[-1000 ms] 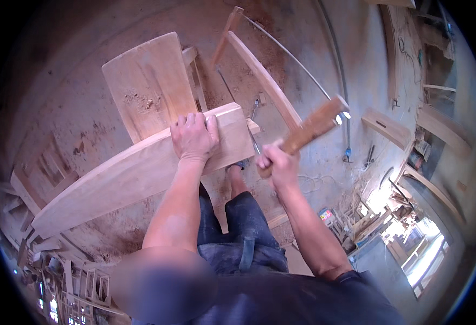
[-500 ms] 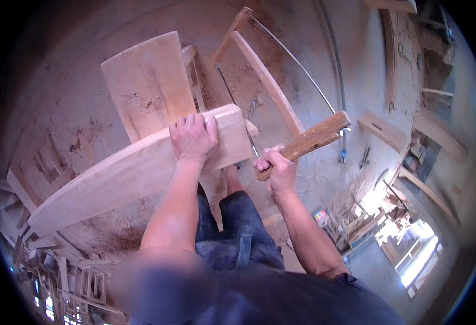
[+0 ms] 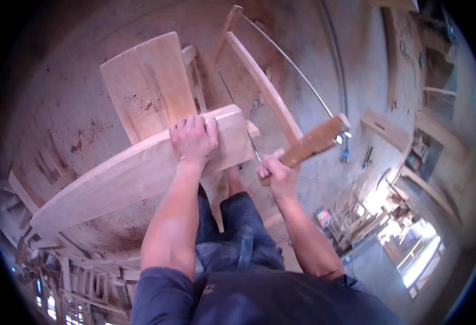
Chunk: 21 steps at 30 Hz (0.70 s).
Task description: The person uses a bow saw to cut a wooden plank resting on a workbench. They reposition the plank and continue sawing through different sections. After cutting, the person walks to a table, picks up a small wooden piece, and places it into a red plastic basket.
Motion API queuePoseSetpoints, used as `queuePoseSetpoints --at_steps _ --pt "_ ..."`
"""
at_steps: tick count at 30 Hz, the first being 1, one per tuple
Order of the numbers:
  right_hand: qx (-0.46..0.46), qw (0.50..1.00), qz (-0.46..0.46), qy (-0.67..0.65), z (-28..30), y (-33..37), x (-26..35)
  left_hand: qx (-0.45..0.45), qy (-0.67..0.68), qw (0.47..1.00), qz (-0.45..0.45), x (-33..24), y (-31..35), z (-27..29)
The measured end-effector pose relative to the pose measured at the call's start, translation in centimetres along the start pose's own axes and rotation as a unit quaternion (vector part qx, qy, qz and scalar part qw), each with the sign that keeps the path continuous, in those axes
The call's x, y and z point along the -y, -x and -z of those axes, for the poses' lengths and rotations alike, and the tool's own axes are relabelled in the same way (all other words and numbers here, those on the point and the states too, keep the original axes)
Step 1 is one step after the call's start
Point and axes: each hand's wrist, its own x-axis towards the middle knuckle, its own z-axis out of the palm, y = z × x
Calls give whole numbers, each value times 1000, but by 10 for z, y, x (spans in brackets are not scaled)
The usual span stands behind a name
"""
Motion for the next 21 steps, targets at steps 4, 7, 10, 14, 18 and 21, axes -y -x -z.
queuePoseSetpoints --at_steps 4,7,10,14,18,21 --pt "-1 999 33 -37 27 122 54 -21 0 1000 1 4 -15 -2" --pt "-38 999 -5 -33 26 104 40 -14 15 1000 -7 0 -5 -3" --pt "-24 975 155 155 -6 6 5 -14 27 999 -19 -3 -6 -1" --pt "36 935 243 256 -12 5 23 -2 3 1000 -20 -1 -2 -3" --pt "46 996 37 -62 38 120 37 -22 15 999 -19 2 -5 -8" --pt "-11 997 12 -76 32 107 22 -10 28 999 -21 -2 -7 -1"
